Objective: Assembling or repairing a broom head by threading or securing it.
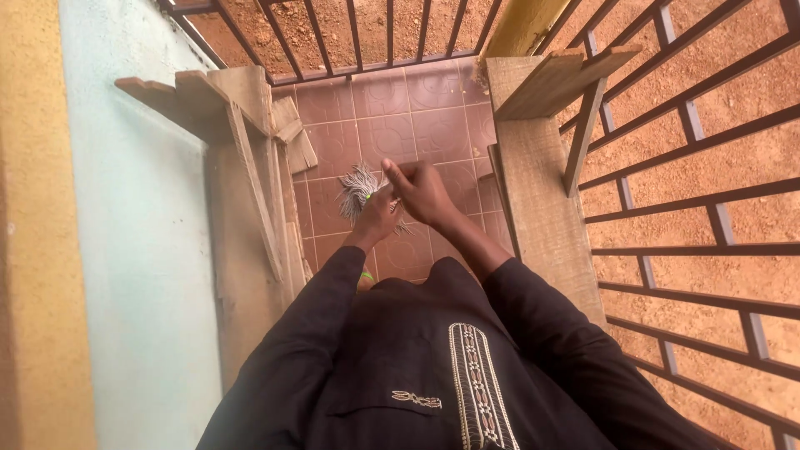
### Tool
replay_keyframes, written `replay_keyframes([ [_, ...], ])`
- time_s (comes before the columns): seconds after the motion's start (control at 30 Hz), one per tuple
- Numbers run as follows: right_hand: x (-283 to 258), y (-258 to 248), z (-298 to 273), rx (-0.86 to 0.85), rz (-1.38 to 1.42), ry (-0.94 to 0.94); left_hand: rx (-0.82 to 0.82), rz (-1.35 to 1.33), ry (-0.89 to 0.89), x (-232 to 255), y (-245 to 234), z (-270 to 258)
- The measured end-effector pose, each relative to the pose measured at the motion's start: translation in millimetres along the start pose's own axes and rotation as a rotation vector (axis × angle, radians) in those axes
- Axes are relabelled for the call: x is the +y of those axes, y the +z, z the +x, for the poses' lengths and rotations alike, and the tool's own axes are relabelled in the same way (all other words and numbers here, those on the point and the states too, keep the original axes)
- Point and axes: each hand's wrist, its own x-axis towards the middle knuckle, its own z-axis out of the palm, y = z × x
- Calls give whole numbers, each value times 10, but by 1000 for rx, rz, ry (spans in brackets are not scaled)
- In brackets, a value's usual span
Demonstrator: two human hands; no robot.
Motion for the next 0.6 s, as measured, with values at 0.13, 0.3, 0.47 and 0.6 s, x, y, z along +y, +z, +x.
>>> replay_keyframes([
  [0.13,-181,219,217,61,-39,78,-39,40,-124,-101,-231,61],
  [0.3,-387,395,271,100,-41,-41,-150,145,-247,-356,-466,356],
  [0.47,60,542,498,127,-53,-91,-103,11,-112,-779,-490,578],
  [0.6,60,501,675,245,-57,33,18,132,196,-1125,-352,706],
])
